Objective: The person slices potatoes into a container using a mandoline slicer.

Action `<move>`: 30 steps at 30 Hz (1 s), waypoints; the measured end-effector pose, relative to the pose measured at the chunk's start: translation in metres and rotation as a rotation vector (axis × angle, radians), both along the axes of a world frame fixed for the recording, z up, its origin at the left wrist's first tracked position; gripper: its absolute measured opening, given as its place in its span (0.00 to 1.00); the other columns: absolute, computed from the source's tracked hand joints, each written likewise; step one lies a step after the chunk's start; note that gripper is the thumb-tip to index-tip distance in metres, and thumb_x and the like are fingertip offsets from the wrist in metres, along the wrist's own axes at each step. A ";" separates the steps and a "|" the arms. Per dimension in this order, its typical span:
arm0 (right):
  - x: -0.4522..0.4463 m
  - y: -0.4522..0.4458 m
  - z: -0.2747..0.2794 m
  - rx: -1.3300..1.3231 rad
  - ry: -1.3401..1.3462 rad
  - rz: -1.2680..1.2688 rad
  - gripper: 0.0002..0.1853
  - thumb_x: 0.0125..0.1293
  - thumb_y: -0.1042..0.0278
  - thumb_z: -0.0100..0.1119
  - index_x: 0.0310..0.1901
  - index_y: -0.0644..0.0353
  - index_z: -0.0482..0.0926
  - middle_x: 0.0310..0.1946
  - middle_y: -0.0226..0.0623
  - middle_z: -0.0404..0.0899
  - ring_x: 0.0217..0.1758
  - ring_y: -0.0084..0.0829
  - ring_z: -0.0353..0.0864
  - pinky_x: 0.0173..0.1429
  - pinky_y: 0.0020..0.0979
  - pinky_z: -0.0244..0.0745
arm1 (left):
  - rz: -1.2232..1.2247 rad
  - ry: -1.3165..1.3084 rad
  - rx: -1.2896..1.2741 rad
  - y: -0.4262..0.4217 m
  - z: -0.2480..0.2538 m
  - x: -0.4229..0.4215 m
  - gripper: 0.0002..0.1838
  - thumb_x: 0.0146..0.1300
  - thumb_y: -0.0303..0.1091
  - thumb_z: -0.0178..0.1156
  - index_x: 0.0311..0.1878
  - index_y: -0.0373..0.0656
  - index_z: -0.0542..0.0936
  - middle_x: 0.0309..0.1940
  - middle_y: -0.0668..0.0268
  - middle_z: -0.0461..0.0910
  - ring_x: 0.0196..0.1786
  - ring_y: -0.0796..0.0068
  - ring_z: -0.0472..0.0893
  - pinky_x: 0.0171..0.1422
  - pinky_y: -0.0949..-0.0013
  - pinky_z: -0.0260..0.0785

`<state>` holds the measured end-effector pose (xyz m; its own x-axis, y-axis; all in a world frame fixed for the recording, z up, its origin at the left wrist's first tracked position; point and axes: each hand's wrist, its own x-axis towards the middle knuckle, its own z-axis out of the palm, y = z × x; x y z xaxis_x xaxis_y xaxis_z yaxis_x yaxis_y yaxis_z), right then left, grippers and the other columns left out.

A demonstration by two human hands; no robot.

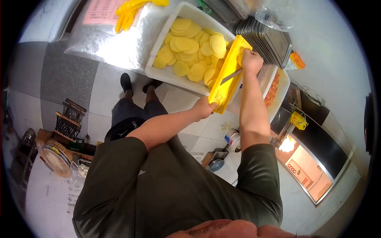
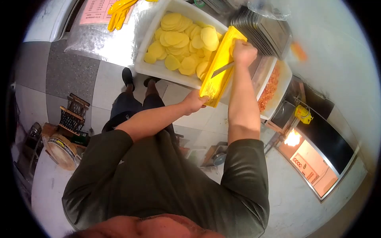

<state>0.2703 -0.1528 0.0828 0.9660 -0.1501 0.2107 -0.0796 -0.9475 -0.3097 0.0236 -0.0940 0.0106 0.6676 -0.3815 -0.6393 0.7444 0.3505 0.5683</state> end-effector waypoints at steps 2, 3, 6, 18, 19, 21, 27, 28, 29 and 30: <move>-0.014 -0.007 0.003 0.001 0.075 0.004 0.15 0.55 0.61 0.66 0.28 0.69 0.85 0.25 0.56 0.83 0.32 0.52 0.86 0.43 0.47 0.78 | 0.069 -0.024 -0.070 0.003 0.005 -0.005 0.18 0.70 0.34 0.59 0.57 0.33 0.76 0.43 0.55 0.83 0.39 0.67 0.85 0.41 0.65 0.79; -0.038 -0.011 0.009 -0.023 0.156 0.022 0.14 0.54 0.62 0.66 0.28 0.68 0.86 0.25 0.56 0.83 0.33 0.51 0.86 0.44 0.47 0.78 | 0.109 -0.043 -0.110 0.005 0.005 0.000 0.17 0.70 0.33 0.59 0.57 0.33 0.76 0.44 0.55 0.83 0.40 0.67 0.85 0.42 0.65 0.80; -0.144 -0.012 0.019 -0.086 0.063 0.083 0.12 0.54 0.65 0.66 0.30 0.68 0.86 0.26 0.55 0.81 0.34 0.50 0.83 0.45 0.46 0.77 | 0.013 0.034 -0.215 0.016 0.014 0.006 0.17 0.71 0.29 0.55 0.60 0.35 0.74 0.56 0.58 0.78 0.55 0.66 0.81 0.57 0.63 0.80; 0.008 -0.003 -0.006 -0.087 0.062 -0.081 0.18 0.54 0.57 0.65 0.33 0.67 0.87 0.30 0.57 0.84 0.39 0.56 0.86 0.49 0.48 0.79 | 0.030 -0.001 -0.046 0.004 -0.001 -0.001 0.17 0.69 0.32 0.59 0.56 0.33 0.77 0.44 0.56 0.83 0.40 0.66 0.85 0.41 0.65 0.79; 0.006 -0.007 -0.007 -0.086 0.055 -0.043 0.18 0.54 0.57 0.65 0.33 0.66 0.87 0.30 0.57 0.84 0.39 0.56 0.86 0.48 0.48 0.79 | 0.028 -0.003 -0.048 0.005 0.003 0.001 0.17 0.69 0.32 0.59 0.56 0.32 0.77 0.44 0.56 0.83 0.39 0.66 0.85 0.41 0.64 0.80; -0.010 -0.016 -0.007 -0.092 0.042 0.028 0.17 0.53 0.57 0.66 0.33 0.66 0.87 0.30 0.57 0.84 0.39 0.55 0.86 0.48 0.47 0.79 | 0.014 -0.003 -0.137 0.016 0.018 0.002 0.19 0.70 0.30 0.57 0.61 0.34 0.74 0.53 0.58 0.79 0.51 0.66 0.82 0.52 0.62 0.80; -0.149 -0.030 -0.004 0.077 0.008 0.018 0.11 0.56 0.67 0.62 0.30 0.68 0.86 0.29 0.53 0.83 0.37 0.50 0.83 0.48 0.43 0.77 | -0.020 0.076 -0.323 0.023 0.009 0.005 0.19 0.70 0.32 0.56 0.63 0.39 0.73 0.57 0.63 0.78 0.58 0.67 0.79 0.63 0.58 0.74; -0.163 -0.032 -0.003 0.111 0.028 0.010 0.12 0.58 0.66 0.62 0.34 0.68 0.86 0.34 0.53 0.83 0.42 0.49 0.81 0.53 0.43 0.75 | -0.020 0.089 -0.333 0.031 0.014 0.005 0.19 0.71 0.34 0.56 0.63 0.40 0.74 0.57 0.64 0.79 0.58 0.69 0.79 0.63 0.58 0.73; -0.172 -0.033 -0.002 0.147 0.046 0.001 0.13 0.60 0.65 0.62 0.38 0.67 0.87 0.39 0.53 0.83 0.47 0.49 0.80 0.57 0.43 0.73 | -0.021 0.101 -0.341 0.036 0.018 0.006 0.19 0.71 0.35 0.55 0.62 0.41 0.74 0.57 0.65 0.79 0.58 0.70 0.79 0.63 0.58 0.72; -0.176 -0.032 0.001 0.221 0.060 -0.044 0.13 0.62 0.65 0.61 0.41 0.67 0.86 0.42 0.53 0.81 0.50 0.49 0.78 0.59 0.43 0.72 | 0.042 0.119 -0.383 0.030 0.012 0.006 0.18 0.72 0.38 0.54 0.60 0.40 0.76 0.52 0.65 0.80 0.52 0.71 0.80 0.59 0.61 0.73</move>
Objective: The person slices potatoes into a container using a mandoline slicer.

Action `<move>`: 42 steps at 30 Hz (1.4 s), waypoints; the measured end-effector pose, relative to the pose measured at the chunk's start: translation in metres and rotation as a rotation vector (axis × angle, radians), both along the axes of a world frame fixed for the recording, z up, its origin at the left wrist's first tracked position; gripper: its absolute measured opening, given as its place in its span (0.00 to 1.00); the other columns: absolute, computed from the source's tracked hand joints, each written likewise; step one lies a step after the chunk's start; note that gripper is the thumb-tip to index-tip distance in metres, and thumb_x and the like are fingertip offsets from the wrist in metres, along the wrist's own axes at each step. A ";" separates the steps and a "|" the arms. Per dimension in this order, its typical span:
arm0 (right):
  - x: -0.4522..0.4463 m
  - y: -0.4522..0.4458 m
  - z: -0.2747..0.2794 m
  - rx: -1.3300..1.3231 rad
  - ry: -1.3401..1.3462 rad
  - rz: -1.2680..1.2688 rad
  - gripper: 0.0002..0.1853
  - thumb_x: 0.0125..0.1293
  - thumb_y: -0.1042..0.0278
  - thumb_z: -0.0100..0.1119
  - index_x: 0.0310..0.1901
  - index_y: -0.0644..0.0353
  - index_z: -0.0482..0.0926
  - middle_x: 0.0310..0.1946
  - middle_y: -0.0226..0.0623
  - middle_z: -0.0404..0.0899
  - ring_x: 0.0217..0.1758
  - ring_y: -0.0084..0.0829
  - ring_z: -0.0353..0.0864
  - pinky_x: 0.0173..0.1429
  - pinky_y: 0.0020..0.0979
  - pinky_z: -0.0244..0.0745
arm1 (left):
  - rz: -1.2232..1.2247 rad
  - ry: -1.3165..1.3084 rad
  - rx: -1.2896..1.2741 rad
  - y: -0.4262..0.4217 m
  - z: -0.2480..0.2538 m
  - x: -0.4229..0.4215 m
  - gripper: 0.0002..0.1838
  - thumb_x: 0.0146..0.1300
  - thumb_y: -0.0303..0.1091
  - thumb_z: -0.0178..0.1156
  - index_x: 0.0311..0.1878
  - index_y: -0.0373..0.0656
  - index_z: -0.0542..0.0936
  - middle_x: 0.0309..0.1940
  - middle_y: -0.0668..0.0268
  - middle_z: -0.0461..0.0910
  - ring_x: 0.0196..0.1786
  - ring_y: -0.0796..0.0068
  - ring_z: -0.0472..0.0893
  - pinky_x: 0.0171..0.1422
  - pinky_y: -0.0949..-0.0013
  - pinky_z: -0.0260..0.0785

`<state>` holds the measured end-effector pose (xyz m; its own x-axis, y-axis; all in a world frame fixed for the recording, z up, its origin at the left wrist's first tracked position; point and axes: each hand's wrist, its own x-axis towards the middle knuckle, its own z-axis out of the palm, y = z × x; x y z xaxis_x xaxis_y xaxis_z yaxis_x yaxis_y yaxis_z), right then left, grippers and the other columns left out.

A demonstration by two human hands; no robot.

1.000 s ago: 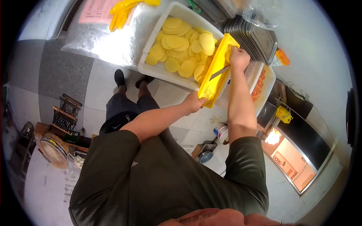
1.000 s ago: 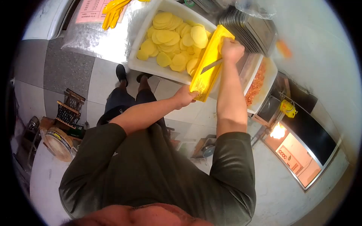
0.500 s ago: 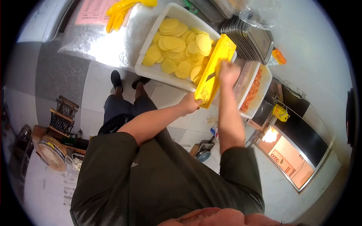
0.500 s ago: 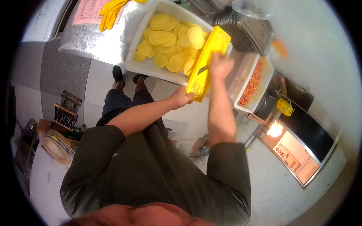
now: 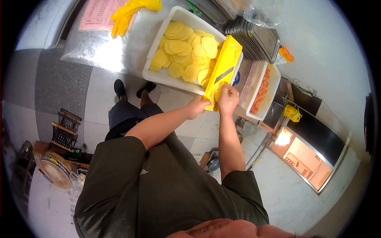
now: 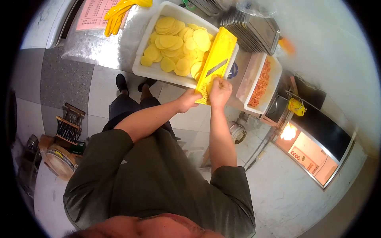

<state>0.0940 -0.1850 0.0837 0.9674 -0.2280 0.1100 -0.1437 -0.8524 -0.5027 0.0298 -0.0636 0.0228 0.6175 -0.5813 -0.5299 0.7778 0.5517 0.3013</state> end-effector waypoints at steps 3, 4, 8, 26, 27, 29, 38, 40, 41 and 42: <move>-0.013 0.000 0.015 0.050 0.020 -0.008 0.15 0.66 0.65 0.59 0.49 0.66 0.83 0.51 0.52 0.77 0.58 0.49 0.74 0.65 0.43 0.67 | 0.131 0.059 -0.057 -0.017 -0.013 -0.004 0.21 0.74 0.46 0.51 0.55 0.38 0.79 0.43 0.66 0.83 0.42 0.74 0.81 0.48 0.66 0.73; -0.018 -0.002 0.022 -0.045 0.007 0.084 0.15 0.67 0.65 0.58 0.51 0.66 0.81 0.53 0.52 0.76 0.59 0.49 0.72 0.66 0.43 0.65 | 0.154 0.056 -0.036 -0.017 -0.008 -0.004 0.22 0.75 0.47 0.50 0.54 0.38 0.80 0.43 0.66 0.83 0.42 0.75 0.81 0.48 0.66 0.72; -0.027 0.002 0.017 -0.244 -0.042 0.290 0.14 0.67 0.66 0.58 0.50 0.64 0.80 0.55 0.51 0.74 0.61 0.51 0.68 0.68 0.46 0.62 | 0.236 -0.001 0.092 -0.034 -0.019 -0.007 0.26 0.77 0.51 0.46 0.51 0.34 0.80 0.40 0.60 0.84 0.41 0.69 0.82 0.48 0.64 0.72; -0.026 0.007 0.002 -0.214 -0.131 0.224 0.08 0.65 0.74 0.54 0.40 0.65 0.81 0.46 0.48 0.79 0.53 0.50 0.73 0.61 0.45 0.68 | 0.005 -0.260 0.550 -0.014 -0.002 -0.005 0.28 0.78 0.50 0.44 0.51 0.30 0.78 0.38 0.59 0.83 0.39 0.71 0.80 0.45 0.64 0.72; -0.024 0.007 0.001 -0.209 -0.135 0.231 0.08 0.65 0.74 0.54 0.40 0.65 0.81 0.46 0.48 0.79 0.52 0.50 0.73 0.61 0.45 0.68 | -0.020 -0.251 0.543 -0.018 -0.009 -0.006 0.28 0.78 0.50 0.44 0.51 0.29 0.78 0.39 0.58 0.83 0.39 0.70 0.80 0.45 0.64 0.73; -0.016 0.006 0.002 -0.215 -0.137 0.244 0.08 0.66 0.73 0.53 0.40 0.64 0.81 0.44 0.48 0.79 0.51 0.51 0.73 0.60 0.46 0.68 | -0.074 -0.230 0.522 -0.027 -0.023 -0.011 0.28 0.78 0.50 0.44 0.52 0.29 0.78 0.40 0.56 0.83 0.41 0.68 0.81 0.46 0.63 0.74; 0.170 0.004 -0.024 -0.257 -0.158 0.265 0.14 0.70 0.63 0.50 0.37 0.66 0.81 0.40 0.54 0.78 0.48 0.56 0.73 0.56 0.50 0.66 | -0.015 -0.194 0.497 -0.030 -0.019 -0.012 0.26 0.78 0.48 0.45 0.54 0.28 0.74 0.44 0.54 0.81 0.43 0.66 0.82 0.49 0.59 0.79; 0.141 0.004 -0.012 -0.255 -0.058 0.278 0.14 0.70 0.64 0.51 0.36 0.66 0.81 0.40 0.54 0.78 0.48 0.56 0.73 0.57 0.50 0.66 | 0.076 -0.221 0.512 -0.045 -0.034 -0.018 0.26 0.78 0.48 0.45 0.54 0.28 0.74 0.44 0.55 0.81 0.43 0.66 0.82 0.48 0.60 0.79; 0.112 0.002 -0.006 -0.259 -0.003 0.279 0.13 0.70 0.64 0.51 0.36 0.66 0.80 0.41 0.54 0.78 0.49 0.56 0.73 0.57 0.49 0.66 | 0.115 -0.231 0.513 -0.050 -0.038 -0.021 0.26 0.78 0.48 0.45 0.54 0.29 0.73 0.44 0.55 0.81 0.43 0.67 0.82 0.47 0.60 0.79; 0.078 0.001 0.000 -0.234 0.001 0.288 0.12 0.69 0.66 0.52 0.36 0.66 0.80 0.41 0.54 0.78 0.49 0.56 0.73 0.57 0.49 0.67 | 0.098 -0.220 0.494 -0.048 -0.034 -0.021 0.26 0.78 0.48 0.45 0.54 0.28 0.73 0.44 0.55 0.80 0.43 0.67 0.83 0.47 0.61 0.79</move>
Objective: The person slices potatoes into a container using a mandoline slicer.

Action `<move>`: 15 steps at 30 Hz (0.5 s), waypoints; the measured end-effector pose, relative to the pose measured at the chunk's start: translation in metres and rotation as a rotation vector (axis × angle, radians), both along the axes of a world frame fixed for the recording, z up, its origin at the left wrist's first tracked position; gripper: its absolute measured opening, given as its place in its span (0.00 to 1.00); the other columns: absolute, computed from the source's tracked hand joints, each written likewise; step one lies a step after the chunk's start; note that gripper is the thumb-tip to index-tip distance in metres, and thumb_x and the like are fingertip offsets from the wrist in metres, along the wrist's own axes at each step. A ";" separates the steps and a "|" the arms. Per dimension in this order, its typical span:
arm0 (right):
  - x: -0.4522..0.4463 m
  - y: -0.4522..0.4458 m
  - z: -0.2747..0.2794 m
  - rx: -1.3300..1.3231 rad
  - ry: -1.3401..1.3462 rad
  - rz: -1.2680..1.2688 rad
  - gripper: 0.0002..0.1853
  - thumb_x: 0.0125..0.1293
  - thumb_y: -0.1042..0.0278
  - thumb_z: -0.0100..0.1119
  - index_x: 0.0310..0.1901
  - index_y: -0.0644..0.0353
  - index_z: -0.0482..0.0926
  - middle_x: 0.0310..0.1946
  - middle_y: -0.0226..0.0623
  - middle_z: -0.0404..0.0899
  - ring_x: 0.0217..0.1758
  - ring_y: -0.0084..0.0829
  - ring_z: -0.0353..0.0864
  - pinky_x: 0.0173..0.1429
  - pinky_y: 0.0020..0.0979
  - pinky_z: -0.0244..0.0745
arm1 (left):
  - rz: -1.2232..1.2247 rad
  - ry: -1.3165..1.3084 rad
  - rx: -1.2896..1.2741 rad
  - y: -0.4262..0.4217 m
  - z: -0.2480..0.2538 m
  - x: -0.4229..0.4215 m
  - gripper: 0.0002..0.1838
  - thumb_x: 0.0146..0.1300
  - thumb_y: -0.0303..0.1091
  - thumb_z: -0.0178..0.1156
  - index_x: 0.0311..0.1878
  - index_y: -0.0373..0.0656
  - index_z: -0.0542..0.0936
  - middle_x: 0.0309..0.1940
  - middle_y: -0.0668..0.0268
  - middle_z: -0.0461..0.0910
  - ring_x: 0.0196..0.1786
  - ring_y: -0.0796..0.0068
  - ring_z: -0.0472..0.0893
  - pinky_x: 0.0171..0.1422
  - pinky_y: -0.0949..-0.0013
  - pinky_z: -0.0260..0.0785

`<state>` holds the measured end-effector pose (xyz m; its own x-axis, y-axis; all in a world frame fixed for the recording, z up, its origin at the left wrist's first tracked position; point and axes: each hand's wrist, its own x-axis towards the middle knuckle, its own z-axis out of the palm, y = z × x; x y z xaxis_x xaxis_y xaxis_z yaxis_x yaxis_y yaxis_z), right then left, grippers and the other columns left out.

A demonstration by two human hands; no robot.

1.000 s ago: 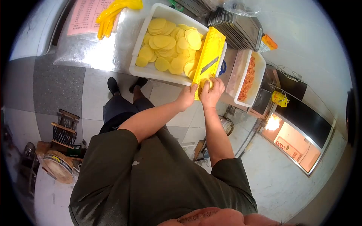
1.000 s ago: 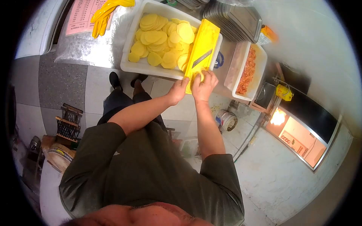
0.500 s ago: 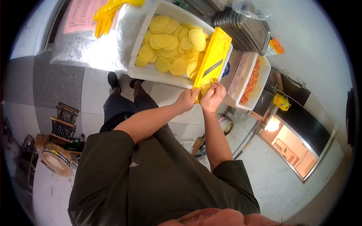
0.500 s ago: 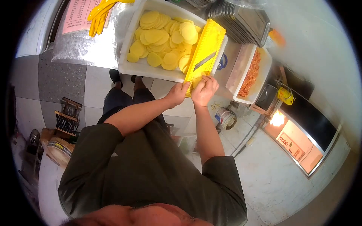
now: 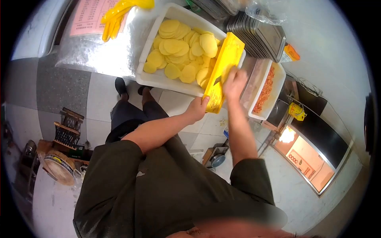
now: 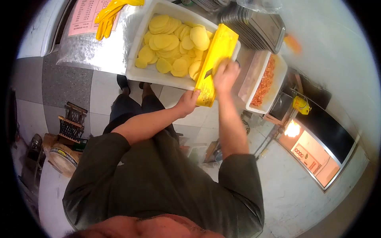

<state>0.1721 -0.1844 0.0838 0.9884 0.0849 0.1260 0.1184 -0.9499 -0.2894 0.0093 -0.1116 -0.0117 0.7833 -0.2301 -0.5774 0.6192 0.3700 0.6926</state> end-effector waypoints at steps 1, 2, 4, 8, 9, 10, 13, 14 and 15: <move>-0.035 0.001 0.004 0.024 0.011 0.010 0.10 0.68 0.67 0.52 0.36 0.66 0.79 0.41 0.54 0.78 0.48 0.55 0.73 0.57 0.48 0.67 | -0.014 0.016 -0.017 0.007 0.005 0.002 0.26 0.78 0.49 0.45 0.53 0.28 0.73 0.43 0.55 0.80 0.43 0.67 0.83 0.47 0.61 0.80; -0.068 0.001 0.004 0.037 -0.043 0.055 0.09 0.68 0.68 0.53 0.37 0.65 0.79 0.40 0.54 0.78 0.47 0.55 0.73 0.55 0.48 0.67 | -0.025 0.032 -0.032 0.010 0.009 0.005 0.26 0.78 0.49 0.45 0.53 0.28 0.73 0.43 0.55 0.80 0.43 0.67 0.83 0.46 0.62 0.80; -0.098 0.003 0.005 0.060 -0.094 0.082 0.08 0.67 0.69 0.53 0.37 0.65 0.79 0.39 0.53 0.77 0.46 0.54 0.73 0.54 0.49 0.67 | -0.019 0.042 -0.057 0.012 0.009 0.006 0.27 0.78 0.49 0.45 0.53 0.28 0.73 0.44 0.55 0.81 0.43 0.67 0.83 0.46 0.63 0.80; -0.089 0.003 0.005 0.048 -0.072 0.006 0.09 0.65 0.69 0.54 0.36 0.67 0.79 0.39 0.54 0.77 0.46 0.55 0.74 0.52 0.50 0.67 | -0.086 0.117 -0.053 0.022 0.024 0.010 0.27 0.78 0.49 0.45 0.54 0.28 0.73 0.46 0.54 0.81 0.45 0.66 0.84 0.48 0.63 0.81; -0.067 0.005 0.002 0.043 -0.068 -0.002 0.09 0.65 0.69 0.54 0.36 0.67 0.79 0.39 0.55 0.78 0.46 0.55 0.74 0.52 0.50 0.68 | -0.065 0.118 -0.067 0.024 0.024 0.014 0.27 0.78 0.49 0.45 0.54 0.28 0.73 0.47 0.54 0.80 0.46 0.66 0.84 0.48 0.63 0.81; -0.036 0.006 -0.003 0.011 -0.035 -0.059 0.11 0.64 0.67 0.53 0.36 0.68 0.79 0.38 0.57 0.78 0.46 0.57 0.74 0.52 0.51 0.68 | -0.054 0.122 -0.084 0.023 0.024 0.015 0.27 0.78 0.49 0.45 0.54 0.28 0.73 0.47 0.53 0.80 0.47 0.65 0.83 0.49 0.63 0.81; 0.063 0.006 -0.015 -0.033 -0.069 -0.088 0.17 0.64 0.62 0.52 0.35 0.72 0.81 0.37 0.63 0.77 0.44 0.62 0.74 0.51 0.55 0.68 | -0.044 0.122 -0.049 0.025 0.032 0.014 0.26 0.78 0.48 0.45 0.57 0.29 0.73 0.50 0.53 0.79 0.49 0.65 0.82 0.50 0.62 0.81; 0.093 0.010 -0.016 -0.038 -0.100 -0.051 0.18 0.64 0.61 0.51 0.34 0.73 0.81 0.36 0.63 0.77 0.43 0.62 0.75 0.51 0.55 0.68 | -0.040 0.083 0.014 0.022 0.026 0.013 0.26 0.78 0.48 0.46 0.57 0.29 0.73 0.50 0.53 0.79 0.50 0.65 0.82 0.50 0.62 0.81; 0.105 0.012 -0.015 -0.048 -0.126 -0.019 0.19 0.64 0.61 0.50 0.34 0.73 0.81 0.35 0.64 0.77 0.42 0.63 0.75 0.51 0.56 0.69 | -0.042 0.049 0.073 0.016 0.022 0.008 0.25 0.78 0.48 0.46 0.57 0.30 0.73 0.50 0.54 0.79 0.50 0.65 0.82 0.50 0.62 0.80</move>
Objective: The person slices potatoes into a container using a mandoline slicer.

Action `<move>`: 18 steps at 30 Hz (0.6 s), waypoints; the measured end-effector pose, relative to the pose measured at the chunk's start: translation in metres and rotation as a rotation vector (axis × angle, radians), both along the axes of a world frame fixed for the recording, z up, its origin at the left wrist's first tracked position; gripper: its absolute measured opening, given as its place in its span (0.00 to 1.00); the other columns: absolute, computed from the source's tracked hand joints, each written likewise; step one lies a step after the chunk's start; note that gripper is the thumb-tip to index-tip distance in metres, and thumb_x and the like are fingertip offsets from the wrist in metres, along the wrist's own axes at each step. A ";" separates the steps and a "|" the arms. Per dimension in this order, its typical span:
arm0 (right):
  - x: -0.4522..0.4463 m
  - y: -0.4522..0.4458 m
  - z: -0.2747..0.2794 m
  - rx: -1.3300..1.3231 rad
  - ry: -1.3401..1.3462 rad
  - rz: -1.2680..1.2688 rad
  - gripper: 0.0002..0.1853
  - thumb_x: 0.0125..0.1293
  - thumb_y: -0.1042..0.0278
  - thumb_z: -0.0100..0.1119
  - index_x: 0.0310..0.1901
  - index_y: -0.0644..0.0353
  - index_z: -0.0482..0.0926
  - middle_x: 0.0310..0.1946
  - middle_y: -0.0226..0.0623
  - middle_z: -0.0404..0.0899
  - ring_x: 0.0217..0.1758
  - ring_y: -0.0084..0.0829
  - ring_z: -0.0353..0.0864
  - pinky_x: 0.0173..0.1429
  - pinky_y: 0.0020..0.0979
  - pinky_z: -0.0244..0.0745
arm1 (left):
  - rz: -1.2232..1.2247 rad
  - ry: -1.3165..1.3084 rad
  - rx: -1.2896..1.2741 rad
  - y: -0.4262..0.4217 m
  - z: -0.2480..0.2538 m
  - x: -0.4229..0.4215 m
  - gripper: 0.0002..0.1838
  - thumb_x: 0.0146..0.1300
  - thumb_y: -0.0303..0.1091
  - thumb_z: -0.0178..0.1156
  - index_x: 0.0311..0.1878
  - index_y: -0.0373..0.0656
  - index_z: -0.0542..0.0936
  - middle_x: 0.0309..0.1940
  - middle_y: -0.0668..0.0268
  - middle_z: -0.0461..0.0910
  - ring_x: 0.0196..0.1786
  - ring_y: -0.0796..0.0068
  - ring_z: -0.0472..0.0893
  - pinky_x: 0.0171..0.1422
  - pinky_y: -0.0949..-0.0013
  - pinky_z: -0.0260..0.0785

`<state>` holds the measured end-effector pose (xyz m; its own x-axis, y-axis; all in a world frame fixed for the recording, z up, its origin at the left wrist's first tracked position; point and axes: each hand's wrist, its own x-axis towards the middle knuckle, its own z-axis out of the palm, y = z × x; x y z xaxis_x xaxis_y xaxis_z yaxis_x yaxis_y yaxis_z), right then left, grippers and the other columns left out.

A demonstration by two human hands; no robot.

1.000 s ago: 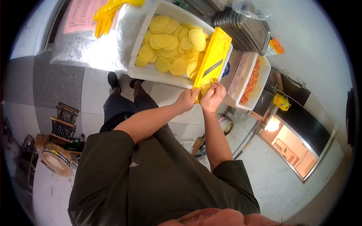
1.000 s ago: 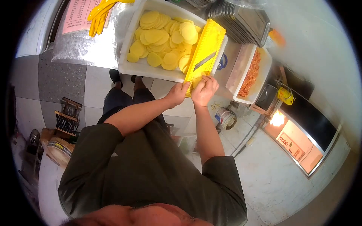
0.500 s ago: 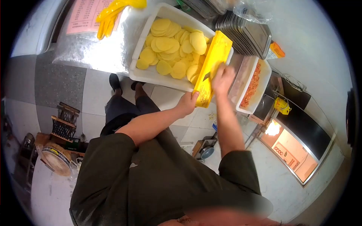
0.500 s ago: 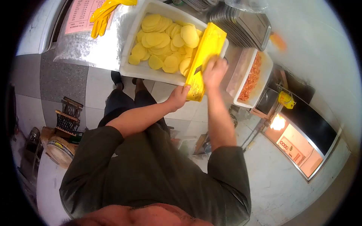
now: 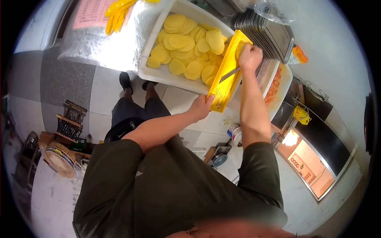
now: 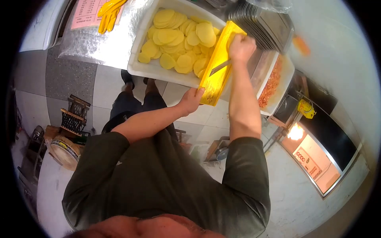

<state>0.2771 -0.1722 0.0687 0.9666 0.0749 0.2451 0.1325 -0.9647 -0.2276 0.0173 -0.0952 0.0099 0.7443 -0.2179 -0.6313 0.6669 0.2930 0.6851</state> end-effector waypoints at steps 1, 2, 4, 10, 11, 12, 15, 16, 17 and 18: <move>-0.009 -0.005 -0.003 0.000 -0.008 -0.008 0.19 0.64 0.60 0.50 0.33 0.73 0.81 0.35 0.64 0.77 0.43 0.63 0.75 0.51 0.56 0.69 | 0.040 0.008 -0.020 -0.008 -0.006 -0.009 0.26 0.77 0.48 0.47 0.57 0.30 0.73 0.51 0.49 0.79 0.52 0.57 0.81 0.53 0.58 0.77; -0.019 -0.012 -0.010 0.002 -0.028 -0.011 0.19 0.64 0.60 0.51 0.33 0.73 0.81 0.36 0.64 0.77 0.43 0.62 0.75 0.51 0.55 0.69 | 0.085 0.005 -0.040 -0.015 -0.013 -0.011 0.26 0.76 0.49 0.47 0.57 0.31 0.73 0.51 0.44 0.79 0.54 0.48 0.80 0.56 0.54 0.73; -0.057 -0.003 0.011 0.028 0.136 -0.084 0.19 0.66 0.59 0.51 0.37 0.71 0.82 0.37 0.60 0.78 0.45 0.60 0.74 0.54 0.53 0.68 | 0.116 -0.031 -0.055 -0.015 -0.018 -0.003 0.25 0.76 0.48 0.47 0.57 0.31 0.73 0.50 0.45 0.80 0.52 0.49 0.80 0.56 0.54 0.72; -0.198 -0.019 0.014 0.114 0.021 0.014 0.10 0.68 0.69 0.53 0.36 0.66 0.81 0.39 0.46 0.81 0.45 0.48 0.76 0.54 0.42 0.71 | 0.056 0.003 -0.091 -0.015 -0.023 -0.003 0.23 0.79 0.46 0.46 0.56 0.31 0.72 0.47 0.58 0.79 0.45 0.71 0.82 0.47 0.64 0.79; -0.199 -0.018 0.014 0.121 0.036 -0.007 0.09 0.67 0.69 0.54 0.35 0.65 0.81 0.39 0.45 0.81 0.46 0.48 0.76 0.54 0.42 0.70 | 0.036 0.008 -0.093 -0.014 -0.024 -0.002 0.23 0.79 0.46 0.45 0.56 0.31 0.72 0.47 0.58 0.80 0.45 0.71 0.82 0.47 0.64 0.79; -0.200 -0.016 0.017 0.127 0.053 -0.031 0.09 0.67 0.70 0.54 0.35 0.65 0.81 0.39 0.45 0.81 0.47 0.47 0.75 0.55 0.42 0.70 | 0.015 0.017 -0.096 -0.011 -0.018 -0.003 0.23 0.79 0.46 0.45 0.56 0.31 0.72 0.47 0.58 0.80 0.45 0.71 0.82 0.47 0.64 0.80; -0.199 -0.008 0.030 0.208 0.075 -0.058 0.08 0.66 0.71 0.55 0.34 0.64 0.81 0.40 0.45 0.81 0.48 0.47 0.75 0.55 0.42 0.70 | 0.161 0.059 -0.166 -0.004 0.000 0.000 0.24 0.76 0.48 0.49 0.51 0.30 0.75 0.41 0.46 0.83 0.42 0.53 0.85 0.45 0.58 0.76; -0.200 -0.008 0.033 0.243 0.083 -0.059 0.08 0.66 0.71 0.55 0.35 0.64 0.81 0.40 0.44 0.81 0.48 0.47 0.75 0.55 0.42 0.70 | 0.163 0.063 -0.173 -0.004 0.001 0.001 0.24 0.76 0.48 0.49 0.51 0.30 0.75 0.40 0.47 0.83 0.40 0.56 0.85 0.43 0.59 0.76; -0.200 -0.011 0.031 0.213 0.064 -0.027 0.07 0.66 0.71 0.55 0.35 0.64 0.81 0.40 0.45 0.81 0.48 0.47 0.75 0.55 0.42 0.70 | 0.167 0.068 -0.179 -0.002 0.003 0.002 0.24 0.76 0.48 0.49 0.51 0.30 0.75 0.40 0.49 0.83 0.38 0.59 0.85 0.41 0.60 0.76; -0.201 -0.016 0.028 0.182 0.047 0.003 0.07 0.66 0.71 0.56 0.35 0.64 0.81 0.41 0.45 0.81 0.48 0.47 0.75 0.56 0.43 0.70 | 0.169 0.076 -0.186 -0.004 0.002 0.000 0.24 0.77 0.47 0.49 0.51 0.30 0.75 0.39 0.50 0.83 0.37 0.61 0.85 0.40 0.61 0.77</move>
<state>0.0758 -0.1881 0.0967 0.9770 0.0366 0.2098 0.1208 -0.9068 -0.4040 0.0176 -0.0987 0.0114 0.7319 -0.2123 -0.6475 0.6453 0.5213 0.5585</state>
